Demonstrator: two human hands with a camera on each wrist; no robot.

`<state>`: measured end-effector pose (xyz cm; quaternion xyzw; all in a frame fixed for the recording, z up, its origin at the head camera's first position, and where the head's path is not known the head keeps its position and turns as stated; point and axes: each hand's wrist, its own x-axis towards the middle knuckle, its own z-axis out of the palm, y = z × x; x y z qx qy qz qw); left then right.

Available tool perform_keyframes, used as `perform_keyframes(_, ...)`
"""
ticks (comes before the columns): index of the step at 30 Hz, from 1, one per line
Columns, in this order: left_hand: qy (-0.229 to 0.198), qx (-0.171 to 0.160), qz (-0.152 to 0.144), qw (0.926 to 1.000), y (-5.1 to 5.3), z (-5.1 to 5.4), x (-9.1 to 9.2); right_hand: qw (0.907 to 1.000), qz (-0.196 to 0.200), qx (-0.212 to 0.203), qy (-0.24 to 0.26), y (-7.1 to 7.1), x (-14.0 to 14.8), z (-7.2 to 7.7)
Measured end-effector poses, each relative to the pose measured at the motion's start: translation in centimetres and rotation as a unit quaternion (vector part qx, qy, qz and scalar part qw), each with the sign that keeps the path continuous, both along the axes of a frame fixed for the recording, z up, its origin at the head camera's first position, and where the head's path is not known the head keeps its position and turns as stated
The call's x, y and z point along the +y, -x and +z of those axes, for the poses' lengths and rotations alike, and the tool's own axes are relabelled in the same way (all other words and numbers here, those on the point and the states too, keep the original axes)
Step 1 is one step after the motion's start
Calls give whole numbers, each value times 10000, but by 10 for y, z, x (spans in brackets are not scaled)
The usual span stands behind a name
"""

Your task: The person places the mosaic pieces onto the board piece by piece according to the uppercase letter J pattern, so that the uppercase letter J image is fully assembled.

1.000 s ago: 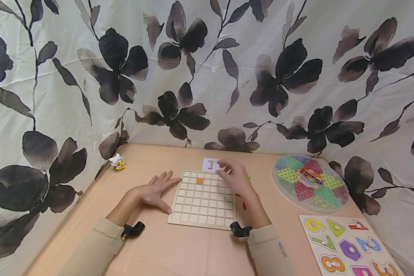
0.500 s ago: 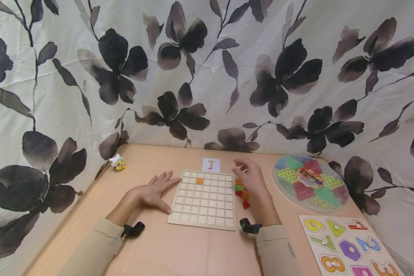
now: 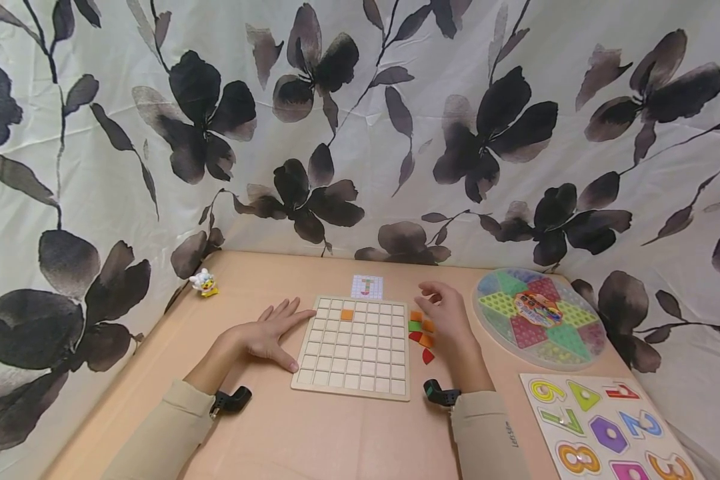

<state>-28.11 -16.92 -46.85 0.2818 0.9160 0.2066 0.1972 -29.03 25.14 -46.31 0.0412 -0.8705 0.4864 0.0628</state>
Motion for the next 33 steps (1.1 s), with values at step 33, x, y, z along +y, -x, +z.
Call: perform_keyframes(33,3,22,26,10000,0,-3,0,9947,-607,24,-832,10,11,-46)
